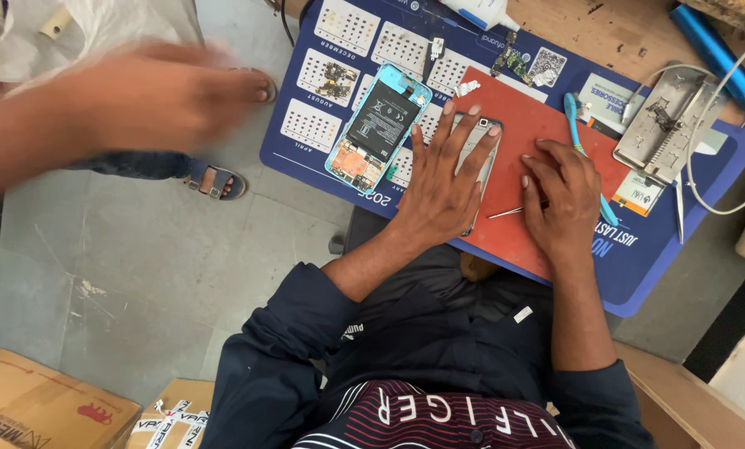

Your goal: The person disassembles a smartphone, removes the motherboard, and cleans it with a toothbrush and liquid. They then connect a white cable to the board and place it back into the phone casing.

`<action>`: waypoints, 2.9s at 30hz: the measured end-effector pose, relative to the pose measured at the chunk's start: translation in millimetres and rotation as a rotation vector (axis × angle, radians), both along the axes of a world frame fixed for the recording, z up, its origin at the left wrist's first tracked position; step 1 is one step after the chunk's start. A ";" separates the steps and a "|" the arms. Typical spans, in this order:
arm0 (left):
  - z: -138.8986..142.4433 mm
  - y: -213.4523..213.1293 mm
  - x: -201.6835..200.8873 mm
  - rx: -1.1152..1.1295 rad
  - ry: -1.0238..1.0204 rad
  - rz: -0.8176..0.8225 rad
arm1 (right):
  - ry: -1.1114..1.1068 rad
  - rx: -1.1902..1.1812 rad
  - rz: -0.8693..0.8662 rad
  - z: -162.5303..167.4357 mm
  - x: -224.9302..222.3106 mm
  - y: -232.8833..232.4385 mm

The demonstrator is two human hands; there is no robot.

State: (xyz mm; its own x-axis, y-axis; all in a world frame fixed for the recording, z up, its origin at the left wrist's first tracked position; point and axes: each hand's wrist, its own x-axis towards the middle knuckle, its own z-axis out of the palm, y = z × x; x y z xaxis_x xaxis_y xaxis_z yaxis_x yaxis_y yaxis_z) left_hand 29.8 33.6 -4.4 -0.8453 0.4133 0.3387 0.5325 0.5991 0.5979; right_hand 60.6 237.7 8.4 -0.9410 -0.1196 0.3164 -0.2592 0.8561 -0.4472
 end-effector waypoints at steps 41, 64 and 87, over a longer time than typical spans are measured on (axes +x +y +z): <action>32.5 -11.7 2.3 0.004 -0.027 -0.162 | 0.048 -0.002 -0.168 49.0 11.5 -30.0; 14.3 -1.9 -18.4 -0.047 -0.114 -0.136 | 0.162 -0.179 -0.067 28.8 -2.7 11.1; 19.7 1.5 -32.9 -0.188 -0.113 -0.145 | 0.001 -0.105 -0.076 7.0 37.2 49.4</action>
State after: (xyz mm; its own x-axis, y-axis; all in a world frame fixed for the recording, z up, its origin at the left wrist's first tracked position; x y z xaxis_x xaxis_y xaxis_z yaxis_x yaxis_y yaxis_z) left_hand -3.1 35.1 15.3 -0.8006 0.5799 0.1513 0.5572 0.6274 0.5440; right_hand 97.8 287.1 15.5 -0.9459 -0.0144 0.3241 -0.1960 0.8216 -0.5354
